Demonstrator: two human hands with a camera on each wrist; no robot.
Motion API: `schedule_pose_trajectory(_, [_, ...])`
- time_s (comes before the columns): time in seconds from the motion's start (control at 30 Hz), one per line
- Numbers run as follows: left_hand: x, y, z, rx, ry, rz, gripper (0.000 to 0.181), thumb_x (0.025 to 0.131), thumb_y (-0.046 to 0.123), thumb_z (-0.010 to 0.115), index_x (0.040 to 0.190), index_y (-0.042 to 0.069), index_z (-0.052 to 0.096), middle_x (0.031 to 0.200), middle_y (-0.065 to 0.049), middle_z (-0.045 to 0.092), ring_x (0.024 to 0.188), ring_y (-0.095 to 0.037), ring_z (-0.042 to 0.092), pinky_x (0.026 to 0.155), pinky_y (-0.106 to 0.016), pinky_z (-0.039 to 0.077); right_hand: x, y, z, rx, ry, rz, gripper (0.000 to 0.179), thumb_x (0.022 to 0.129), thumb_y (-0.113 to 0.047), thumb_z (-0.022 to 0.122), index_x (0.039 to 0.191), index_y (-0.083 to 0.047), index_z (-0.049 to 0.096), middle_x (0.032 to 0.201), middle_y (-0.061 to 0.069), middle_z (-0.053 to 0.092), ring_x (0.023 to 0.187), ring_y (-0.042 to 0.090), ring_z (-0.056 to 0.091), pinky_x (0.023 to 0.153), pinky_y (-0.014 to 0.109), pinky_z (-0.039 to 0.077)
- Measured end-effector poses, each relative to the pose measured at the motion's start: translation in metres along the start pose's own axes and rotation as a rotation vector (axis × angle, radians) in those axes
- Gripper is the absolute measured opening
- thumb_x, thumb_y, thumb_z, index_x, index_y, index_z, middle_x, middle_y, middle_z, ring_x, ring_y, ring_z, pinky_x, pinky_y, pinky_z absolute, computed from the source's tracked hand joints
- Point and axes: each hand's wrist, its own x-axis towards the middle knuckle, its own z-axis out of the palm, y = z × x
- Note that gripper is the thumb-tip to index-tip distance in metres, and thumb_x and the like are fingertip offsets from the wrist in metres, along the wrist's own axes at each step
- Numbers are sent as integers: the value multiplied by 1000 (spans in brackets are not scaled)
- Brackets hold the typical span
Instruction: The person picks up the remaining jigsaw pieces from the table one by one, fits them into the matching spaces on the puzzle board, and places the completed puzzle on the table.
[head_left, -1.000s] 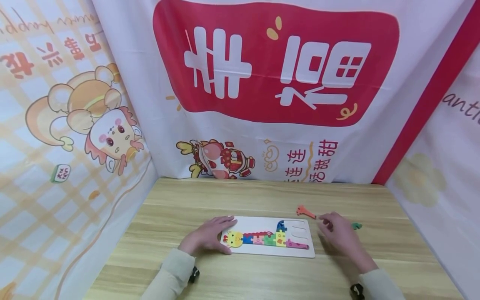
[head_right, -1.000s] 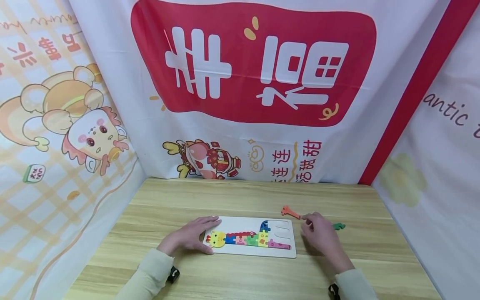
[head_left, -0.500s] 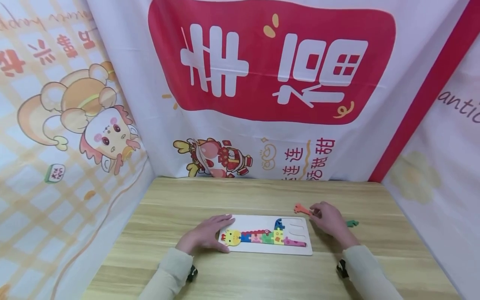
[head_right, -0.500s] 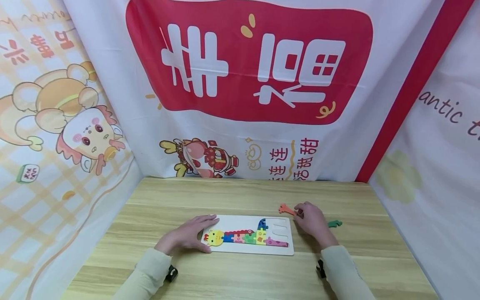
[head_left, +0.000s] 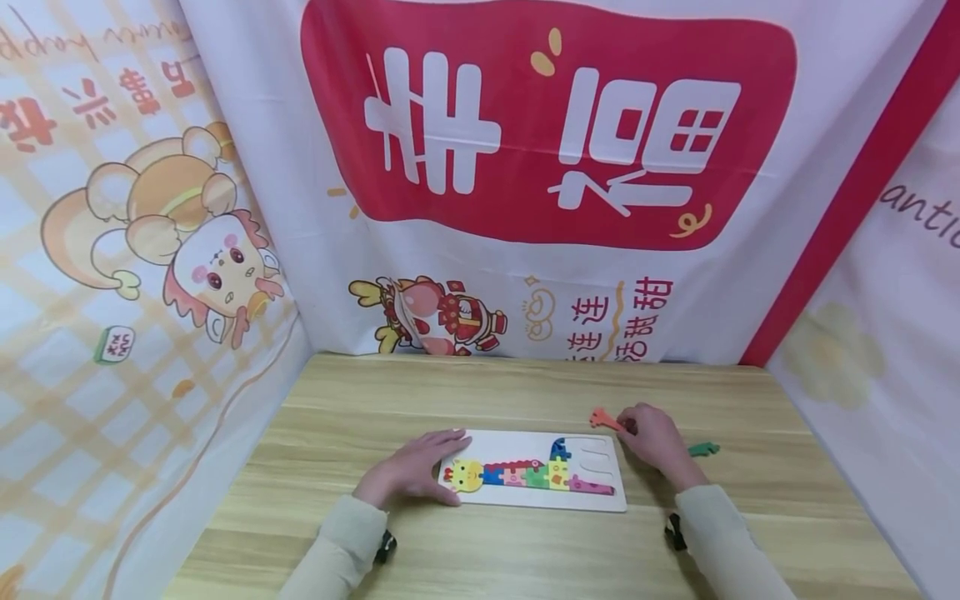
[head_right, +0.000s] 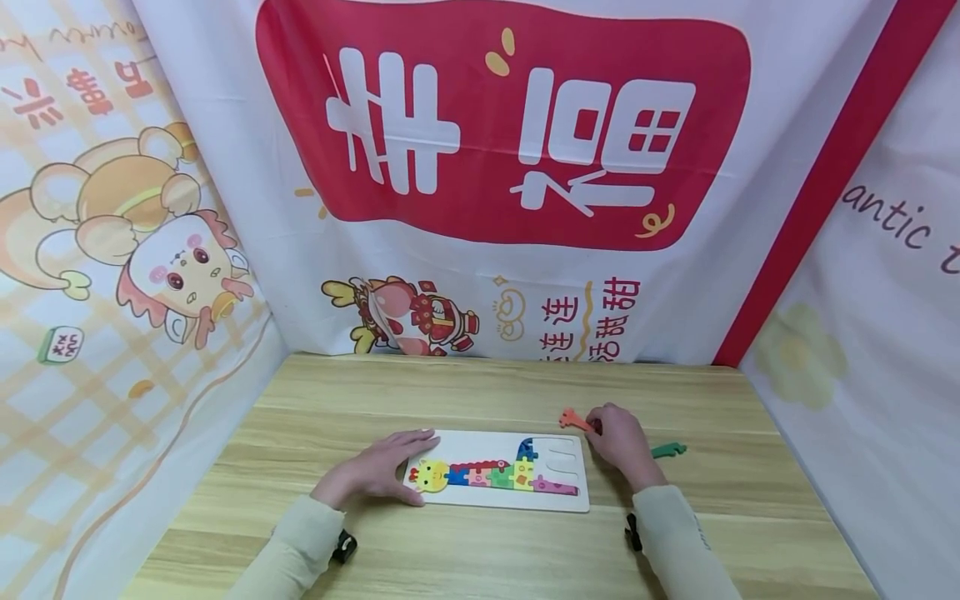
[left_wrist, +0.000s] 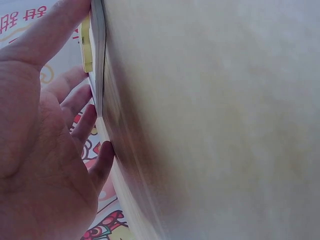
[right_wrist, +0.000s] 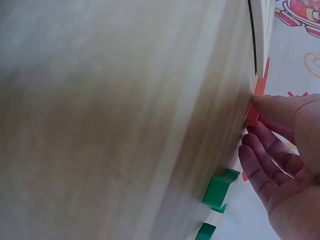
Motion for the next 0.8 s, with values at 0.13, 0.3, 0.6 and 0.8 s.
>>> schedule_pose_trajectory(0.13, [0, 0, 0, -2, -2, -2, 105, 77, 63, 83, 163, 30, 33, 173, 3, 25, 159, -33, 22, 125, -66, 21, 1, 0, 0, 7, -5, 6, 18, 91, -11, 78, 106, -3, 77, 92, 7, 68, 81, 19, 61, 75, 42, 58])
schedule_pose_trajectory(0.3, [1, -2, 1, 0, -2, 0, 105, 77, 64, 82, 163, 30, 33, 173, 3, 25, 159, -33, 22, 125, -67, 21, 0, -2, -1, 25, -11, 38, 16, 92, -10, 77, 107, -4, 76, 94, 7, 69, 83, 20, 62, 77, 43, 59])
schedule_pose_trajectory(0.6, [2, -3, 2, -4, -3, 6, 105, 77, 64, 82, 163, 30, 33, 173, 3, 25, 159, -33, 22, 125, -67, 21, -16, -20, -11, 24, 150, -85, 16, 93, -12, 77, 108, -7, 75, 98, 7, 67, 84, 21, 62, 75, 41, 61])
schedule_pose_trajectory(0.8, [1, -3, 1, -6, 0, 13, 106, 77, 64, 82, 163, 29, 33, 173, 2, 24, 159, -34, 22, 125, -68, 21, -24, -28, -19, 7, 227, -152, 15, 91, -9, 79, 106, -7, 76, 97, 6, 66, 83, 19, 64, 75, 39, 62])
